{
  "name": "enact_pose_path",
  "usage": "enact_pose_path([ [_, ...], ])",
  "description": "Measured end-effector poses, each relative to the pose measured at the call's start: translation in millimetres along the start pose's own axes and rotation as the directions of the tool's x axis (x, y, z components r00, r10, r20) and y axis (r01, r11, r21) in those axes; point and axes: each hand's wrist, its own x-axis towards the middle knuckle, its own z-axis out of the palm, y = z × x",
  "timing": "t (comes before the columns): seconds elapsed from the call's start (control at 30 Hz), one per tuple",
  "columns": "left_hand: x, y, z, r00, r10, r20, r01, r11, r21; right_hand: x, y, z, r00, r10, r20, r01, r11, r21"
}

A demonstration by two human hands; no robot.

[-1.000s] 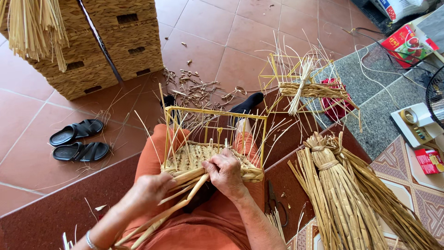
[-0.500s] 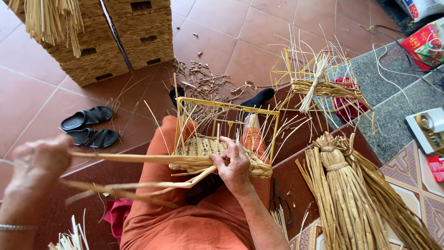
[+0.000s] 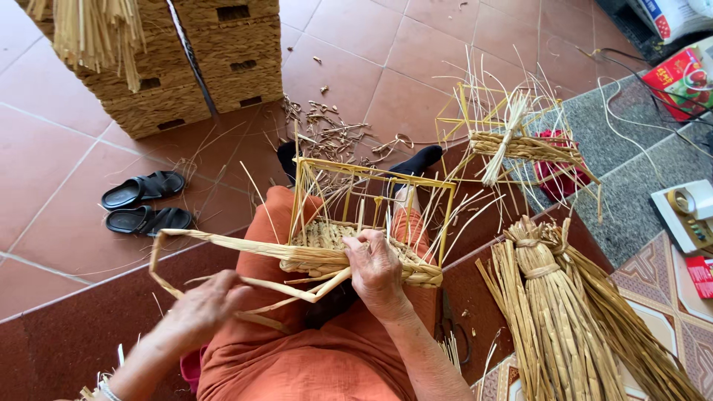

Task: The person sits on the floor weaving a basket from palm/reed strips on a bamboo frame resting on their lap. They weave strips around the frame, pull long strips tight, and occasionally use scissors to trim ends while building up the woven base and sides.

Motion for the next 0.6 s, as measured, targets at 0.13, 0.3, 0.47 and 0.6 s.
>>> enact_pose_path([
  [0.13, -19, -81, -39, 0.847, -0.522, -0.098, 0.531, 0.836, 0.14, 2, 1, 1, 1.0, -0.011, 0.014, 0.01, 0.999, 0.031],
  [0.3, -46, -108, -87, 0.754, -0.533, -0.384, 0.639, 0.732, 0.237, 0, -2, 6, 0.999, -0.034, 0.027, 0.033, 0.999, 0.042],
  [0.47, -31, 28, -26, 0.586, 0.385, -0.713, -0.528, 0.849, 0.025, -4, -8, 0, 0.992, 0.026, 0.122, -0.043, 0.99, 0.137],
  [0.6, 5, 100, 4, 0.603, 0.516, -0.608, -0.456, 0.849, 0.268, 4, -8, -27, 0.979, 0.007, 0.206, -0.074, 0.945, 0.319],
])
